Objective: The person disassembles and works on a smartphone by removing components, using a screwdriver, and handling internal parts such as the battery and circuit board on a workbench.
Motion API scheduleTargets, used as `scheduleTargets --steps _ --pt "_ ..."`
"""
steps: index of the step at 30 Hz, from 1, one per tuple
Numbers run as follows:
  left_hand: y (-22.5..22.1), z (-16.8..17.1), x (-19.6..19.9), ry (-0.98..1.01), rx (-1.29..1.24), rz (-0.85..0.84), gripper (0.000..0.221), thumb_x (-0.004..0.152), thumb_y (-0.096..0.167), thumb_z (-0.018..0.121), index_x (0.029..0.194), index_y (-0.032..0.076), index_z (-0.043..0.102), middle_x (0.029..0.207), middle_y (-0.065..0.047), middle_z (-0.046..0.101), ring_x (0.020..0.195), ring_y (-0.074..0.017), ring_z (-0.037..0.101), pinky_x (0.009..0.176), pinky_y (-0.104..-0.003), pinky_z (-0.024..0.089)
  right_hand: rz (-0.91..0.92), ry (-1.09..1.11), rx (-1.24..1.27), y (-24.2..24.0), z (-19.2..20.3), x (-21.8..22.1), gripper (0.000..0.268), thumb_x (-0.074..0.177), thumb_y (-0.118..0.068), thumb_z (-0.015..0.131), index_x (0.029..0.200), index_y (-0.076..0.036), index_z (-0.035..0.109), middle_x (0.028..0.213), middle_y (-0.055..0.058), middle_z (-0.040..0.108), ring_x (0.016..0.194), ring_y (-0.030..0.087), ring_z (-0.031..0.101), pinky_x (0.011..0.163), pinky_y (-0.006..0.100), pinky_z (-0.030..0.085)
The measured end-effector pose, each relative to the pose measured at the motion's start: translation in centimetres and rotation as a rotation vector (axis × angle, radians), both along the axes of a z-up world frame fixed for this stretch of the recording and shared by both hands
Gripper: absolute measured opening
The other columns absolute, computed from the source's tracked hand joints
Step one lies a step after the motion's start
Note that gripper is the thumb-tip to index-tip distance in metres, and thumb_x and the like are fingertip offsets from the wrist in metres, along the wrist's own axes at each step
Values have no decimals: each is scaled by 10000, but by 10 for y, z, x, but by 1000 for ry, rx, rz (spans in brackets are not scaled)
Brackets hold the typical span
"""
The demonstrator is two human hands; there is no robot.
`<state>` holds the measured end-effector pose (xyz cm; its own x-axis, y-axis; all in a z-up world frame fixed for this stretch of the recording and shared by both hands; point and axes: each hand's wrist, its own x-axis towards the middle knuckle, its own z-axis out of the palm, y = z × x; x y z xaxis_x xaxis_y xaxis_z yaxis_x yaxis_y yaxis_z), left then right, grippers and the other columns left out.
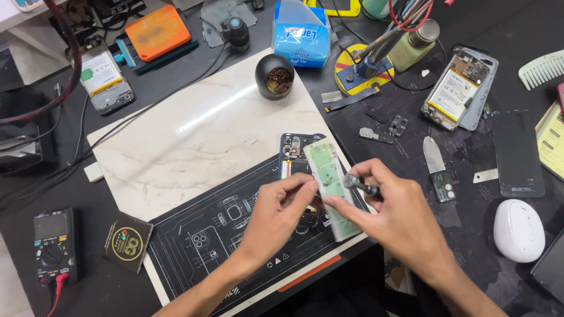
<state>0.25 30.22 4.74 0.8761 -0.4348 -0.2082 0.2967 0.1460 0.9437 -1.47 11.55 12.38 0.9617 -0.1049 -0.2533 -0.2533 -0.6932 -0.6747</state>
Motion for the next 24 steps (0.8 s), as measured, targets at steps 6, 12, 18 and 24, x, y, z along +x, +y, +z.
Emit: scheduleTargets --steps 6,12,18,24 --pt "1 -1 10 10 -46 -24 278 1033 175 594 1080 -58 737 853 -79 753 754 -100 685 713 -254 573 90 130 391 -22 -21 10 155 907 -188 730 935 -35 726 669 -94 483 593 8 359 497 209 301" --pt "11 12 6 62 -246 -127 251 1040 140 586 1113 -64 713 938 -71 739 826 -105 701 784 -284 601 109 179 627 -43 -29 1 101 901 -122 730 895 -22 717 676 -107 426 600 7 359 516 208 289" --pt "14 25 1 99 -300 -174 236 1062 124 586 1067 -78 710 921 -99 737 814 -138 724 790 -313 636 110 233 715 -50 -26 -8 132 910 -104 723 816 -20 682 633 -99 434 569 19 357 501 233 270" --pt "16 26 -2 119 -324 -195 235 1055 124 592 1096 -73 713 942 -108 745 831 -141 726 795 -315 631 104 258 754 -50 -21 -15 155 909 -88 724 785 -21 659 612 -92 412 553 29 345 496 244 269"
